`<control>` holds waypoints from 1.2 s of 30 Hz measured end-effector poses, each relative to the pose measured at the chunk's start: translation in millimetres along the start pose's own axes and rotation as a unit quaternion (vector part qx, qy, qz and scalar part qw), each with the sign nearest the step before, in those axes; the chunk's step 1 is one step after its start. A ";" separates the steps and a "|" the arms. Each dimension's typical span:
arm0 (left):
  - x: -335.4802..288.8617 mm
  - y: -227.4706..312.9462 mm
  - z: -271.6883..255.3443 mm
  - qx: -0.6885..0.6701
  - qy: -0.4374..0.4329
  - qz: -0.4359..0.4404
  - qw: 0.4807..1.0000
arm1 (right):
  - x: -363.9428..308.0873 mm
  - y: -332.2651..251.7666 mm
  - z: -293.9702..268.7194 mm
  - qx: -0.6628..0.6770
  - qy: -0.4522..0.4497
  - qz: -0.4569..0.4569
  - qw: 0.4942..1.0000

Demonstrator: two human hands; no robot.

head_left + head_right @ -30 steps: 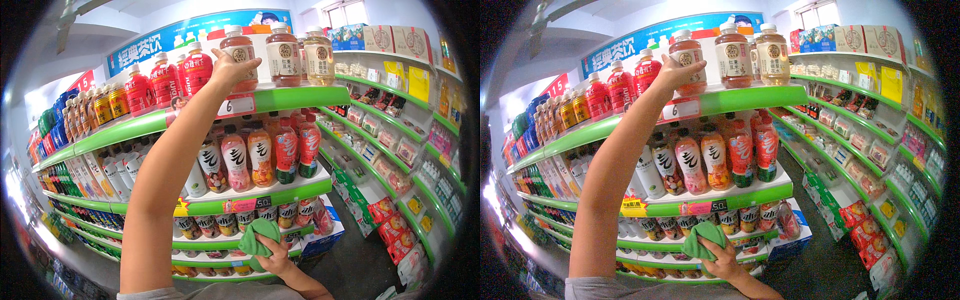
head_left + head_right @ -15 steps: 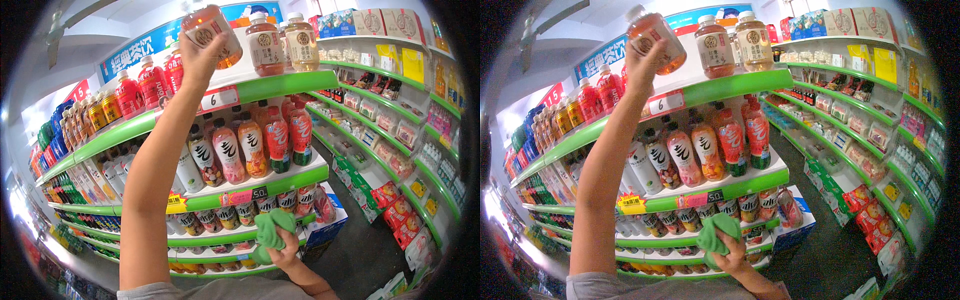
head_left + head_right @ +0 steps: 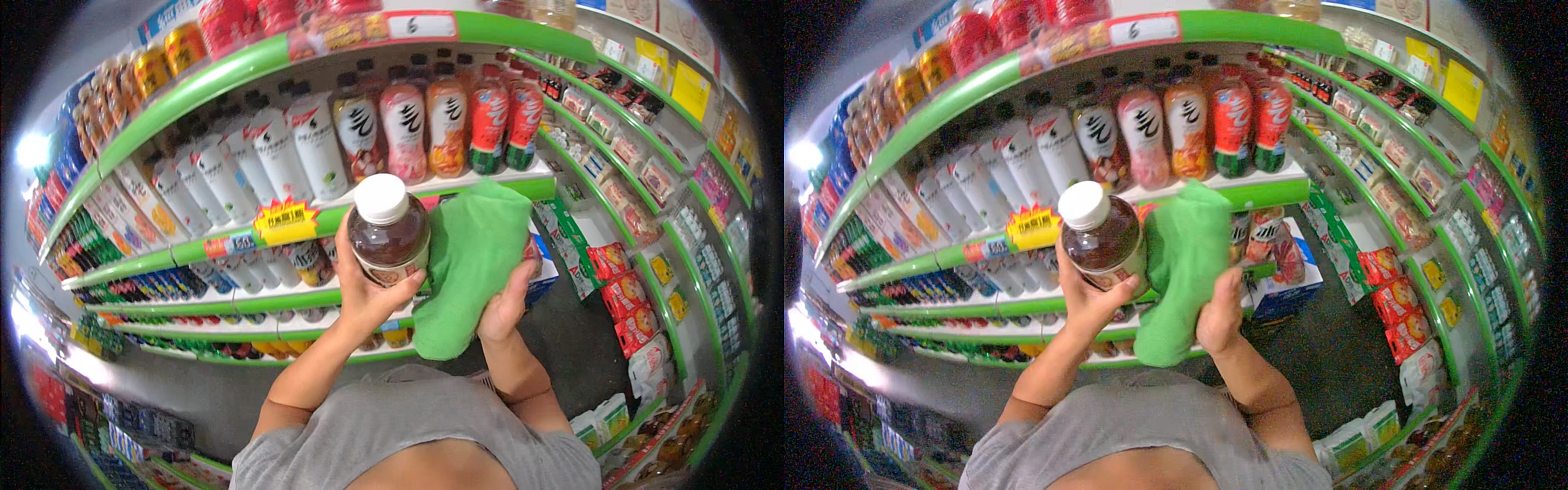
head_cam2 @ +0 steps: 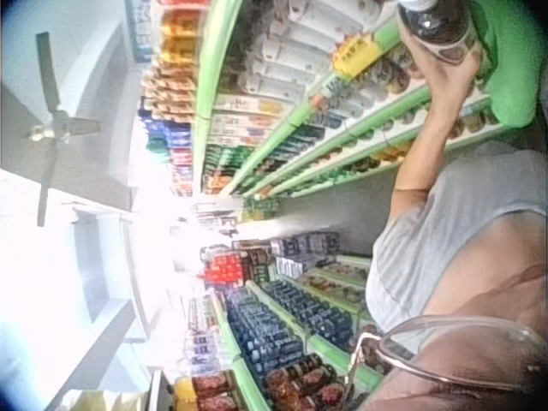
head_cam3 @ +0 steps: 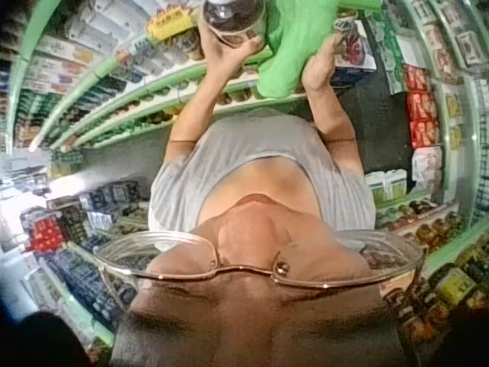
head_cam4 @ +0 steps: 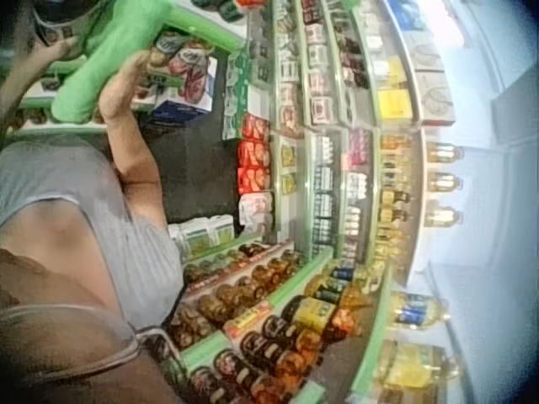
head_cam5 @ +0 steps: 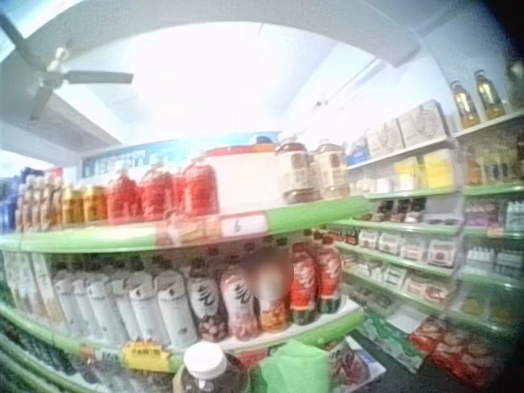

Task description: The person wipes the surfaces of beverage bottles and cans on a store shelf using a green cloth. They pick up each item, wipe it, and return it to the shelf, working along the aisle.

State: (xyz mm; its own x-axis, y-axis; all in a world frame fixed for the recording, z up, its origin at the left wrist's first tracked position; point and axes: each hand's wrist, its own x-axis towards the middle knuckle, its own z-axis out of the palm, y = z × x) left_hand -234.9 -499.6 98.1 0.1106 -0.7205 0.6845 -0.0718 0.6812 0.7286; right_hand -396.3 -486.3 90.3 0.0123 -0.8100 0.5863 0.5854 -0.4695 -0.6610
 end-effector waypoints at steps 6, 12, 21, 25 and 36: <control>-30.1 -13.8 -41.7 0.178 0.034 0.080 0.980 | 4.9 25.9 60.3 -0.227 -0.164 -0.042 0.959; -60.4 -5.0 -86.2 0.193 -0.023 0.045 0.980 | 6.1 35.8 84.6 -0.194 -0.182 0.003 0.964; -77.3 29.1 -124.6 -0.111 -0.180 -0.160 0.964 | 15.6 63.0 85.7 0.111 -0.281 0.233 0.924; -88.2 26.0 -140.1 -0.170 -0.159 -0.212 0.949 | 8.0 53.2 112.9 0.043 -0.254 0.268 0.928; -99.7 17.8 -167.3 0.151 -0.045 -0.067 0.985 | -32.8 68.1 172.2 -0.201 -0.093 0.135 0.966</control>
State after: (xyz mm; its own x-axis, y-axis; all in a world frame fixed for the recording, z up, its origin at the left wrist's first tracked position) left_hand -81.4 -393.9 39.0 0.0528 -0.8192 0.5711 -0.3563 0.5188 0.7771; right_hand -217.2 -431.1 106.7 0.2867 -0.8627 0.4167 0.1782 -0.3793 -0.9079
